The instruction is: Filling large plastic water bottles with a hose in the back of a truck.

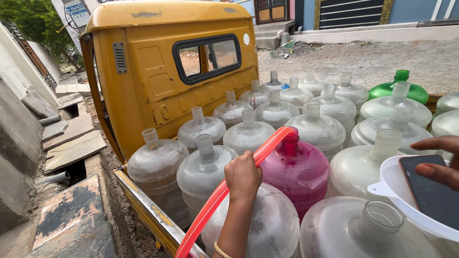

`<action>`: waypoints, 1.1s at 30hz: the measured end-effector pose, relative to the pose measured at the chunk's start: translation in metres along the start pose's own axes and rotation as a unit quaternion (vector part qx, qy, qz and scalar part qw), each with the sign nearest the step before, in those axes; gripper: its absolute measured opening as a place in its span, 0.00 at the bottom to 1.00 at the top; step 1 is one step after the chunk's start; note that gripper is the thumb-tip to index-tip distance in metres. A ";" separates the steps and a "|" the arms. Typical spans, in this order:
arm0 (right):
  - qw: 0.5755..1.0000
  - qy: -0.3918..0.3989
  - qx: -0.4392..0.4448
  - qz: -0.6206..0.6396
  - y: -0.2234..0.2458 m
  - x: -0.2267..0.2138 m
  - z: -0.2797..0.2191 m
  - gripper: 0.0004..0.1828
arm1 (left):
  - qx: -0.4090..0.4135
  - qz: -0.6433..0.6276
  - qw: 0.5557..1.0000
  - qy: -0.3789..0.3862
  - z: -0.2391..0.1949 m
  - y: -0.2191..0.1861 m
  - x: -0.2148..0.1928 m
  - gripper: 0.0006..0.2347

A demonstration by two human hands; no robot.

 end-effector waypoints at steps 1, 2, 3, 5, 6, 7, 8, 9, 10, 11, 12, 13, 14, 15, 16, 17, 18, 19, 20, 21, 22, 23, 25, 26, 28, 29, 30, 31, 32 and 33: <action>1.000 -0.003 -0.005 -0.006 0.076 0.006 -0.045 0.28 | 0.004 0.001 1.000 -0.010 -0.002 -0.001 -0.004 0.06; 1.000 -0.002 -0.003 -0.005 0.135 -0.005 -0.048 0.28 | 0.005 0.002 1.000 -0.009 -0.004 -0.002 -0.004 0.06; 0.987 0.106 -0.117 0.029 0.215 0.006 -0.057 0.24 | 0.002 -0.003 1.000 -0.023 -0.006 -0.002 -0.007 0.05; 0.949 0.205 -0.231 0.066 0.300 0.035 -0.071 0.22 | 0.000 -0.007 0.999 -0.037 -0.010 -0.001 -0.011 0.04; 0.955 0.179 -0.232 0.043 0.304 0.053 -0.066 0.20 | 0.000 -0.017 0.999 -0.046 -0.011 -0.001 -0.014 0.04; 0.960 0.153 -0.232 0.020 0.309 0.073 -0.071 0.18 | 0.000 -0.026 0.998 -0.056 -0.012 -0.001 -0.017 0.04; 0.964 0.125 -0.233 -0.004 0.310 0.091 -0.056 0.16 | 0.001 -0.026 0.998 -0.058 -0.012 -0.001 -0.018 0.04; 0.967 0.097 -0.234 -0.029 0.314 0.111 -0.042 0.14 | -0.001 -0.023 0.998 -0.057 -0.011 -0.001 -0.019 0.04; 0.969 0.071 -0.231 -0.053 0.318 0.133 -0.033 0.13 | -0.002 -0.021 0.998 -0.053 -0.013 -0.001 -0.017 0.04; 0.970 0.045 -0.227 -0.078 0.319 0.155 -0.012 0.11 | 0.001 -0.022 0.998 -0.051 -0.013 -0.001 -0.019 0.04; 0.969 0.021 -0.223 -0.107 0.320 0.179 0.006 0.09 | -0.005 -0.025 0.999 -0.044 -0.013 -0.001 -0.020 0.05; 0.966 -0.002 -0.219 -0.136 0.321 0.204 0.021 0.07 | -0.010 -0.027 0.999 -0.038 -0.014 -0.001 -0.021 0.05; 0.962 -0.024 -0.218 -0.166 0.323 0.223 0.038 0.06 | -0.013 -0.032 0.999 -0.034 -0.013 -0.001 -0.020 0.05; 0.956 -0.045 -0.216 -0.195 0.324 0.243 0.054 0.04 | -0.008 -0.031 0.998 -0.045 -0.014 -0.002 -0.022 0.06; 0.948 -0.065 -0.215 -0.223 0.325 0.265 0.067 0.04 | -0.004 -0.030 0.998 -0.056 -0.015 -0.002 -0.023 0.07; 0.940 -0.084 -0.214 -0.252 0.324 0.277 0.077 0.04 | -0.008 -0.034 0.998 -0.052 -0.015 -0.002 -0.024 0.07; 0.930 -0.103 -0.214 -0.279 0.323 0.291 0.085 0.05 | -0.010 -0.030 0.998 -0.046 -0.015 -0.002 -0.024 0.07; 0.920 -0.122 -0.214 -0.305 0.321 0.306 0.092 0.07 | -0.012 -0.026 0.999 -0.041 -0.015 -0.002 -0.024 0.07; 0.909 -0.141 -0.214 -0.330 0.327 0.290 0.099 0.09 | -0.017 -0.027 0.999 -0.036 -0.015 -0.001 -0.023 0.07; 0.896 -0.159 -0.215 -0.354 0.333 0.283 0.096 0.10 | -0.013 -0.032 0.998 -0.044 -0.016 -0.002 -0.025 0.08; 0.884 -0.180 -0.212 -0.375 0.336 0.285 0.082 0.12 | -0.005 -0.035 0.998 -0.052 -0.016 -0.003 -0.027 0.09; 0.886 -0.175 -0.211 -0.375 0.338 0.279 0.079 0.12 | -0.005 -0.035 0.998 -0.047 -0.018 -0.003 -0.026 0.09; 0.871 -0.225 -0.194 -0.392 0.348 0.255 0.070 0.14 | -0.014 -0.035 0.999 -0.037 -0.016 -0.003 -0.027 0.08; 0.869 -0.223 -0.198 -0.394 0.351 0.252 0.069 0.14 | -0.019 -0.036 0.998 -0.037 -0.016 -0.002 -0.025 0.08; 0.848 -0.274 -0.193 -0.411 0.359 0.239 0.060 0.15 | -0.013 -0.050 0.997 -0.052 -0.017 -0.002 -0.026 0.07; 0.847 -0.271 -0.198 -0.413 0.358 0.244 0.059 0.15 | -0.020 -0.051 0.997 -0.051 -0.019 -0.001 -0.026 0.07; 0.846 -0.275 -0.191 -0.415 0.355 0.244 0.062 0.15 | -0.014 -0.058 0.997 -0.055 -0.018 -0.002 -0.028 0.07; 0.846 -0.280 -0.183 -0.416 0.354 0.244 0.064 0.14 | -0.008 -0.065 0.996 -0.059 -0.018 -0.003 -0.030 0.07; 0.842 -0.282 -0.195 -0.417 0.351 0.254 0.066 0.14 | -0.019 -0.066 0.995 -0.066 -0.016 -0.001 -0.028 0.07; 0.860 -0.264 -0.161 -0.406 0.338 0.262 0.071 0.11 | -0.015 -0.078 0.994 -0.081 -0.016 -0.002 -0.027 0.06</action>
Point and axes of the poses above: each hand's wrist, its own z-axis towards the middle knuckle, its own x-axis out of the palm, y = z × x, the point moved 9 cm from there along z, towards the middle knuckle, and after that the axes turned 14 degrees about -x, right-handed, at the moved point
